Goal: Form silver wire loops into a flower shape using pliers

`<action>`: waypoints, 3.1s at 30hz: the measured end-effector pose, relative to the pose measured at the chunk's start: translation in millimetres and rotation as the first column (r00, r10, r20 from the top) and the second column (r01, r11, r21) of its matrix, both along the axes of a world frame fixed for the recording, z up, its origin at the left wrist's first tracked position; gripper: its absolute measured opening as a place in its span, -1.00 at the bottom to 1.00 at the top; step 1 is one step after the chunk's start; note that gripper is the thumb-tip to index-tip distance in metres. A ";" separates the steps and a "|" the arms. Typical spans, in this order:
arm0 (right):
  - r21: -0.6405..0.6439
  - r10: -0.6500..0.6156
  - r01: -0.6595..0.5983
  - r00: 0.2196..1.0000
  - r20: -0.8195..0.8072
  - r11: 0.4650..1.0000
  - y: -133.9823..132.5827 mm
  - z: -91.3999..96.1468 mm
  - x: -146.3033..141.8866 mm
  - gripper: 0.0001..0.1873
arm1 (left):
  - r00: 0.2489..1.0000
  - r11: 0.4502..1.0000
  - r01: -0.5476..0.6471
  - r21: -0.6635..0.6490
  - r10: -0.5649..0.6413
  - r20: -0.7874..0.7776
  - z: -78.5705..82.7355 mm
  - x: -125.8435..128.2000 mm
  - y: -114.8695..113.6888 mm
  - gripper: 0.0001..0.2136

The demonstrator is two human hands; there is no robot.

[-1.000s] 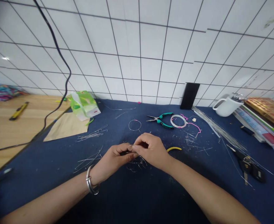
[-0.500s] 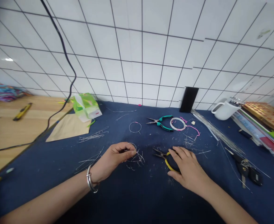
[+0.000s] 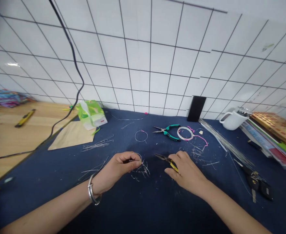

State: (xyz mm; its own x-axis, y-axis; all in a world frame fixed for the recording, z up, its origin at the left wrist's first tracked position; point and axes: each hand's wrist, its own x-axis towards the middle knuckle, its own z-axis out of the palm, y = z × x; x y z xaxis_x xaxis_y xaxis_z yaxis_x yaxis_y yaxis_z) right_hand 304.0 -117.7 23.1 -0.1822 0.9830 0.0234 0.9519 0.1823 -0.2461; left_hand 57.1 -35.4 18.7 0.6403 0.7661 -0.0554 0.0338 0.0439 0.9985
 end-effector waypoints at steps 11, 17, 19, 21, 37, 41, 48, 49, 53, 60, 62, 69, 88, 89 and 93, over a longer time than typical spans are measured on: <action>0.118 0.267 -0.241 0.898 -0.349 0.963 25.5 -16.0 -20.3 -0.67 | 0.998 0.995 0.061 -0.081 -0.058 0.035 -3.1 -1.5 7.7 -0.92; 0.136 0.302 -0.271 0.888 -0.346 0.953 23.3 -21.9 -19.8 -0.67 | 0.993 0.987 0.114 -0.113 -0.111 0.027 -8.8 -1.2 9.0 -0.92; 0.155 0.309 -0.272 0.893 -0.328 0.950 22.4 -22.8 -19.7 -0.67 | 0.992 0.984 0.127 -0.126 -0.124 0.027 -9.4 -0.9 7.9 -0.91; 0.179 0.317 -0.273 0.899 -0.302 0.945 21.4 -23.7 -19.8 -0.67 | 0.991 0.980 0.134 -0.148 -0.130 0.035 -9.8 -0.4 6.5 -0.90; 0.365 0.334 -0.310 0.943 -0.004 0.878 16.6 -28.8 -18.2 -0.66 | 0.978 0.923 0.128 -0.363 -0.057 0.202 -16.2 6.5 -5.1 -0.93; 0.428 0.309 -0.312 0.948 0.078 0.848 16.7 -29.1 -20.1 -0.67 | 0.977 0.924 0.104 -0.367 -0.026 0.210 -17.1 7.7 -5.8 -0.94; 0.426 0.284 -0.312 0.950 0.129 0.849 14.8 -32.3 -21.3 -0.66 | 0.977 0.930 0.063 -0.362 0.017 0.213 -16.4 9.1 -6.9 -0.92; 0.427 0.283 -0.310 0.951 0.127 0.850 14.6 -32.7 -21.5 -0.66 | 0.977 0.932 0.062 -0.356 0.017 0.213 -16.3 9.1 -7.2 -0.92; 0.421 0.280 -0.309 0.951 0.129 0.853 14.4 -34.3 -21.5 -0.69 | 0.979 0.946 0.055 -0.320 0.012 0.204 -16.3 9.3 -7.6 -0.92; 0.405 0.270 -0.292 0.956 0.113 0.866 13.0 -33.8 -22.4 -0.71 | 0.985 0.969 0.011 -0.247 0.032 0.170 -17.0 10.4 -10.8 -0.89; 0.408 0.262 -0.284 0.959 0.111 0.867 12.6 -33.1 -23.1 -0.73 | 0.987 0.975 -0.015 -0.220 0.050 0.155 -17.6 10.7 -12.3 -0.88; 0.438 0.232 -0.262 0.965 0.122 0.860 12.4 -33.7 -24.2 -0.77 | 0.987 0.983 -0.081 -0.166 0.102 0.124 -16.6 12.4 -16.0 -0.88; 0.392 0.210 -0.254 0.966 0.153 0.884 9.8 -36.2 -23.5 -0.72 | 0.984 0.982 -0.179 0.057 0.179 0.004 -22.2 12.0 -18.2 -0.90; 0.386 0.213 -0.257 0.965 0.154 0.886 9.7 -36.5 -23.3 -0.72 | 0.984 0.981 -0.178 0.076 0.179 -0.006 -22.0 11.8 -18.0 -0.90; 0.367 0.216 -0.256 0.965 0.148 0.894 9.8 -38.9 -22.5 -0.71 | 0.986 0.980 -0.156 0.127 0.163 -0.044 -20.8 11.3 -16.9 -0.89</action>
State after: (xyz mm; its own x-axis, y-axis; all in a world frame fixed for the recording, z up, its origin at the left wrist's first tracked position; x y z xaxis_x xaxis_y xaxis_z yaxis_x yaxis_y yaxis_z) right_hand 281.5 -107.9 -15.8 -0.4286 0.8308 0.3550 0.8853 0.4647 -0.0185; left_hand 68.3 -52.3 -2.0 0.5080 0.8612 0.0145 0.0898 -0.0698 0.9935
